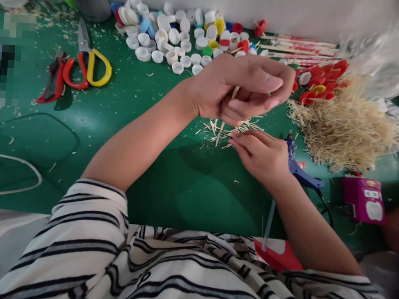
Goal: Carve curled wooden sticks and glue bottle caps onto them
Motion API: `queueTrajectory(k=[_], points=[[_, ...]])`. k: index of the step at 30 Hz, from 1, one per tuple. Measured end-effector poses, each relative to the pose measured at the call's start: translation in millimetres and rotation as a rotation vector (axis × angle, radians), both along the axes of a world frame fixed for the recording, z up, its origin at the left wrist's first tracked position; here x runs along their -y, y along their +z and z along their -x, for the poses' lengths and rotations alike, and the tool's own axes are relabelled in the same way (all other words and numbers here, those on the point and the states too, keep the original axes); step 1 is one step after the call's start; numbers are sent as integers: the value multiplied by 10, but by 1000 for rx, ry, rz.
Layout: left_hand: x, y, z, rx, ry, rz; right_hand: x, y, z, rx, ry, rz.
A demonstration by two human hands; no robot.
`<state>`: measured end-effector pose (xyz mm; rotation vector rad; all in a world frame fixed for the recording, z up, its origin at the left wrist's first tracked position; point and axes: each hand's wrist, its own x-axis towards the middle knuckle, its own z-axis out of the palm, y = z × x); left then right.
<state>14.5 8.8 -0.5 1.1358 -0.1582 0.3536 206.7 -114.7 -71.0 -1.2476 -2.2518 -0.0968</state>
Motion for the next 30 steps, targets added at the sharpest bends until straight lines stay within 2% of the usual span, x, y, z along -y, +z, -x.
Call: queueTrajectory(k=[6, 12, 16, 22, 30], points=[[4, 13, 1, -81, 137, 6, 22, -25, -20, -50, 22, 20], [37, -11, -53, -107, 207, 18, 23, -24, -12, -55, 103, -76], [99, 27, -85, -173, 273, -19, 28, -28, -1, -69, 130, -99], [164, 123, -71, -259, 296, -94, 38, -78, -4, -86, 70, 13], [168, 115, -70, -276, 325, -127, 38, -78, 9, -107, 83, 38]])
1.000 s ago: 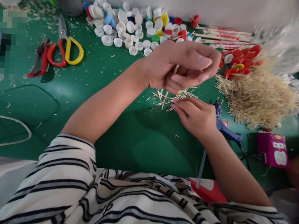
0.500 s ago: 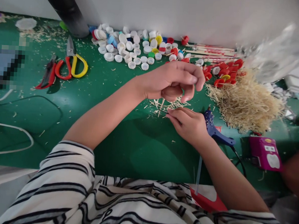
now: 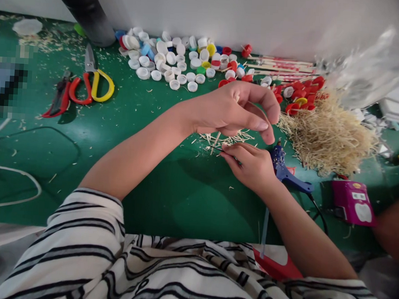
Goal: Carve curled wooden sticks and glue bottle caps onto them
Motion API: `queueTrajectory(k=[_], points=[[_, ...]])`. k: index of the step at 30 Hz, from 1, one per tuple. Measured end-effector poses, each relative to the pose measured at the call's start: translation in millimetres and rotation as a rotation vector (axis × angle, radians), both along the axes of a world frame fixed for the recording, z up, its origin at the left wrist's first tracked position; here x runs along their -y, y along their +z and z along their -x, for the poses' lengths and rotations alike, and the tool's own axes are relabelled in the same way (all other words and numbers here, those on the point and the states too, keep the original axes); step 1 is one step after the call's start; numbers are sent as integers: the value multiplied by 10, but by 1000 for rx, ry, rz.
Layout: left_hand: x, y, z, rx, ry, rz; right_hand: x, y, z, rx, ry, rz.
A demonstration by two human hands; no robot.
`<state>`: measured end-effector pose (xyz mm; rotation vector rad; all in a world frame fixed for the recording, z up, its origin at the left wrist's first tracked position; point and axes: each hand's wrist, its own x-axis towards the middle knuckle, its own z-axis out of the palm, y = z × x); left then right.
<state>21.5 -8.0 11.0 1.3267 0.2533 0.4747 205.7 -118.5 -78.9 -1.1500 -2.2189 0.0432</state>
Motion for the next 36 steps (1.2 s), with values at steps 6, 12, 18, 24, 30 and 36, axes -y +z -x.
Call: queueTrajectory(k=[6, 12, 18, 24, 30, 36], points=[[5, -6, -18, -39, 17, -1, 3, -5, -2, 2, -2, 12], [-19, -23, 3, -18, -3, -22, 4, -10, -9, 6, -8, -8], [-12, -15, 12, 44, -54, 12, 3, -4, -8, 10, -8, 10], [6, -20, -38, 98, -59, 121, 2, 7, -10, 23, 4, -8], [1, -27, 2, 51, -27, 66, 4, 12, -12, 9, 16, -34], [33, 6, 19, -8, -31, 15, 2, 36, -2, 1, 43, -61]])
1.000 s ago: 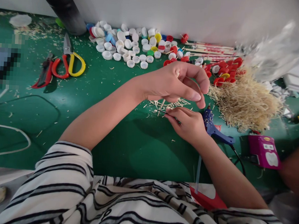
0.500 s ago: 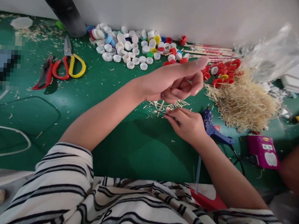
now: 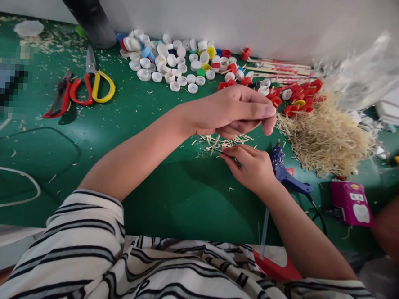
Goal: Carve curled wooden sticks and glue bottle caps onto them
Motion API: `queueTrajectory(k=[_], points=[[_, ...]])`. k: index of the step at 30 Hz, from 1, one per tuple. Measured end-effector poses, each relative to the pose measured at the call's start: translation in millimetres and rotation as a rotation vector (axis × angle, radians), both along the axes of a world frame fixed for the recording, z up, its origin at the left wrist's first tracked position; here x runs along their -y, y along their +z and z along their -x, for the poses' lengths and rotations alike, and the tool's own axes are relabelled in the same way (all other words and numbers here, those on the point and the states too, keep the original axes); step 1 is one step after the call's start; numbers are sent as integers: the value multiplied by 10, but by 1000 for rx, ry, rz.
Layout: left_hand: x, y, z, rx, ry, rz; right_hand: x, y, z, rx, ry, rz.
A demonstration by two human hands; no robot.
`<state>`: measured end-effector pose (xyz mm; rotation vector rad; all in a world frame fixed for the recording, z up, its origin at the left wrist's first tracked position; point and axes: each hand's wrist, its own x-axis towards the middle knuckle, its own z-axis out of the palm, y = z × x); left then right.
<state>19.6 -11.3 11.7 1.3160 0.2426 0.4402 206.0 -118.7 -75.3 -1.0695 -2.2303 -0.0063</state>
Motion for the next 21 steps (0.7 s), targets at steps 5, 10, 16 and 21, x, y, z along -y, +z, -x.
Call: queueTrajectory(k=[5, 10, 16, 21], points=[[12, 22, -7, 16, -4, -1, -7, 1, 4, -8, 10, -9], [23, 56, -20, 18, 8, 0, -7, -13, 1, -9, 3, 11], [20, 52, -30, 7, 6, -13, -6, -8, 5, -7, 3, -19], [9, 35, -32, -20, 22, -50, -8, -1, 9, -8, 13, -34]])
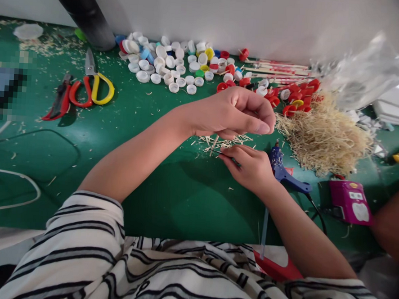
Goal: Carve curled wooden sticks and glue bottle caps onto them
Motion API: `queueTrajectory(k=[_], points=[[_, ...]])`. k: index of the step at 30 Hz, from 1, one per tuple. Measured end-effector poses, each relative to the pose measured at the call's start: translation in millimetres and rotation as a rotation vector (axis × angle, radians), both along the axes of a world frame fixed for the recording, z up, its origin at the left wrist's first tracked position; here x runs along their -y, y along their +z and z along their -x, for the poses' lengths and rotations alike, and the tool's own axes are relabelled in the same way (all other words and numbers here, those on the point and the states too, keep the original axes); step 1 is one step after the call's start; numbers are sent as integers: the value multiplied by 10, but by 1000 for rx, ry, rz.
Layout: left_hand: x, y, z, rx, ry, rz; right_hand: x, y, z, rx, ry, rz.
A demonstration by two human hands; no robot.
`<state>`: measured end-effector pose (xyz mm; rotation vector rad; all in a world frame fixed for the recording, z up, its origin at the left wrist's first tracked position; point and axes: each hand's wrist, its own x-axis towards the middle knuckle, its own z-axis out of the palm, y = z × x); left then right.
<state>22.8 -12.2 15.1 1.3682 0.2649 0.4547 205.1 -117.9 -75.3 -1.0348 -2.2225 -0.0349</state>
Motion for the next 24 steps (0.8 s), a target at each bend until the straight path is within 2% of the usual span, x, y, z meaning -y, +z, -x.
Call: queueTrajectory(k=[5, 13, 20, 24], points=[[-7, -8, 7, 1, 3, -2, -1, 11, 7, -1, 5, -9], [-22, -40, 18, 62, -4, 84, 10, -16, 1, -7, -12, 17], [-26, -35, 34, -46, 48, -44, 6, -16, -6, 9, -16, 18], [-38, -48, 21, -52, 67, -3, 5, -12, -10, 29, -13, 22]])
